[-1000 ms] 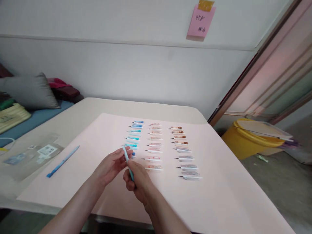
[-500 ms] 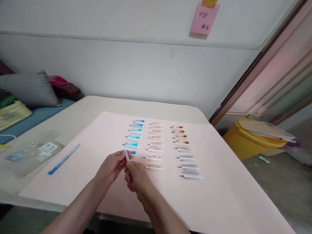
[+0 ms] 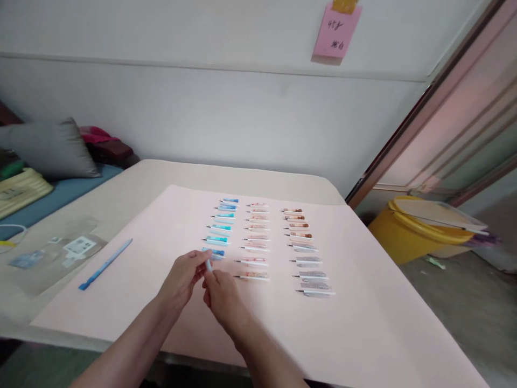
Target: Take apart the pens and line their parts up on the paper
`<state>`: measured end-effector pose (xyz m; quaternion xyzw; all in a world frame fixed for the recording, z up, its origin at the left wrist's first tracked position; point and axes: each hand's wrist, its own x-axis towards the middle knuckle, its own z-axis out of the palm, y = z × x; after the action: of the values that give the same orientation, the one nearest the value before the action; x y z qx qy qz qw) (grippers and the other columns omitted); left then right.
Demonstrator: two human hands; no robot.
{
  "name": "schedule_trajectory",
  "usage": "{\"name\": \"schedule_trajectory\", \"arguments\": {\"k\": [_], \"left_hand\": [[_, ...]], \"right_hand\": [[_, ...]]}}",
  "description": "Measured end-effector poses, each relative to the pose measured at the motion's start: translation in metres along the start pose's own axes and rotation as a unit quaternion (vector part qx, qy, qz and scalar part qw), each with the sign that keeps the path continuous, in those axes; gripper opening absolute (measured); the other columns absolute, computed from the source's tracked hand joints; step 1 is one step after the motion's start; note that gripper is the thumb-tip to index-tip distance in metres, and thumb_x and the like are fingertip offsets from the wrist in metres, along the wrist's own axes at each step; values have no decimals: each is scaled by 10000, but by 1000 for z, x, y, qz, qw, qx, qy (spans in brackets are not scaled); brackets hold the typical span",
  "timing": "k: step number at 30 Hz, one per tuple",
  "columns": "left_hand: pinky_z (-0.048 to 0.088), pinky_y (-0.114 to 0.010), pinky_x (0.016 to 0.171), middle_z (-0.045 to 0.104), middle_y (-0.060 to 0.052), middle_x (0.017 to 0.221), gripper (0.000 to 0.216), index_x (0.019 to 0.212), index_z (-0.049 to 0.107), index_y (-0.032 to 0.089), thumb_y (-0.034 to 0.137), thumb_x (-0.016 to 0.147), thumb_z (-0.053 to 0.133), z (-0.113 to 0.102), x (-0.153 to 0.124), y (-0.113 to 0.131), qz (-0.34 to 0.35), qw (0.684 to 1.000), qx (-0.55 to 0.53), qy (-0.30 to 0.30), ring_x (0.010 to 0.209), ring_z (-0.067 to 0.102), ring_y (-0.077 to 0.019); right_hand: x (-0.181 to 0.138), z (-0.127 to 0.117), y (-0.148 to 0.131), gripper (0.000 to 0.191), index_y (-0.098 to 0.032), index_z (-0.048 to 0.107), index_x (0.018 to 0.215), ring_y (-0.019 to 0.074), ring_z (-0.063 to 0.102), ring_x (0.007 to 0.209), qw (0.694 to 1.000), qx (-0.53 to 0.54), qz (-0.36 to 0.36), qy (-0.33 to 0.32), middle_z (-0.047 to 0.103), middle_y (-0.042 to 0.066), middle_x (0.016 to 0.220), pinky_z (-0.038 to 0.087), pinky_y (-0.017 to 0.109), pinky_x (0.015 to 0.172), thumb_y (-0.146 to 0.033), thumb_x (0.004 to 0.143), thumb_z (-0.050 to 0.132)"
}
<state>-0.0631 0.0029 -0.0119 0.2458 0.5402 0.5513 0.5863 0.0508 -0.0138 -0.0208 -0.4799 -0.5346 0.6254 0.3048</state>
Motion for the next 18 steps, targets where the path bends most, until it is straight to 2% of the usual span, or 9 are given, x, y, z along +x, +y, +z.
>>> {"name": "schedule_trajectory", "arguments": {"k": [1,3,5,8,10,12,14,16,18], "left_hand": [[403,-264,623,619,-48,657,236,668,632,135,362,642,691,-1,0,1,-15,999,-17,-27,585,530,-117],[413,-278,628,646,-88,764,267,819,656,129,364,692,650,-1,-1,6,-45,993,-53,-92,617,554,-134],[416,-288,621,655,-105,816,276,886,654,122,332,707,640,-1,-3,11,-58,986,-69,-139,570,544,-123],[390,-269,562,650,-82,730,203,734,648,109,305,685,663,1,-5,13,-39,988,-41,-142,464,480,-84],[364,-248,524,618,-51,631,229,607,606,117,325,665,681,2,-5,11,-17,994,-23,-102,447,452,-72],[353,-235,510,581,-27,565,263,564,580,126,348,653,689,2,-5,9,-5,997,-11,-70,441,433,-67],[373,-242,534,587,-31,582,251,648,620,125,370,673,669,1,-5,8,-13,996,-19,-85,454,445,-74],[402,-262,581,636,-69,701,267,810,654,121,366,704,640,1,-6,10,-38,990,-45,-131,498,487,-90],[409,-270,590,658,-104,822,275,872,653,119,340,709,637,2,-7,12,-54,984,-61,-161,513,503,-92]], "right_hand": [[0,-3,-2,296,-192,489,661,64,268,312,995,84,33,-41,403,-57,431,177,216,362,-364,869,369],[-1,-9,-7,298,-186,499,716,42,173,285,966,226,79,-96,379,-83,420,142,194,326,-416,861,379],[-2,-15,-12,292,-171,512,746,28,144,287,940,302,92,-126,389,-89,425,134,178,312,-430,848,422],[-3,-16,-14,304,-156,526,757,21,150,273,931,325,86,-144,409,-89,406,136,168,303,-443,840,467],[-3,-13,-13,340,-152,529,752,24,163,260,935,317,79,-139,407,-90,385,143,168,297,-479,833,480],[-2,-11,-10,356,-150,531,751,25,173,259,936,314,80,-134,411,-88,381,145,168,295,-495,828,486],[0,-12,-8,343,-149,530,751,23,168,267,929,330,94,-138,417,-86,394,142,164,296,-476,840,476],[1,-16,-7,322,-146,531,753,19,152,276,914,359,115,-152,413,-86,407,135,160,296,-440,860,455],[1,-20,-8,309,-142,536,761,17,138,281,895,387,133,-176,401,-89,415,127,156,295,-408,879,431]]}}
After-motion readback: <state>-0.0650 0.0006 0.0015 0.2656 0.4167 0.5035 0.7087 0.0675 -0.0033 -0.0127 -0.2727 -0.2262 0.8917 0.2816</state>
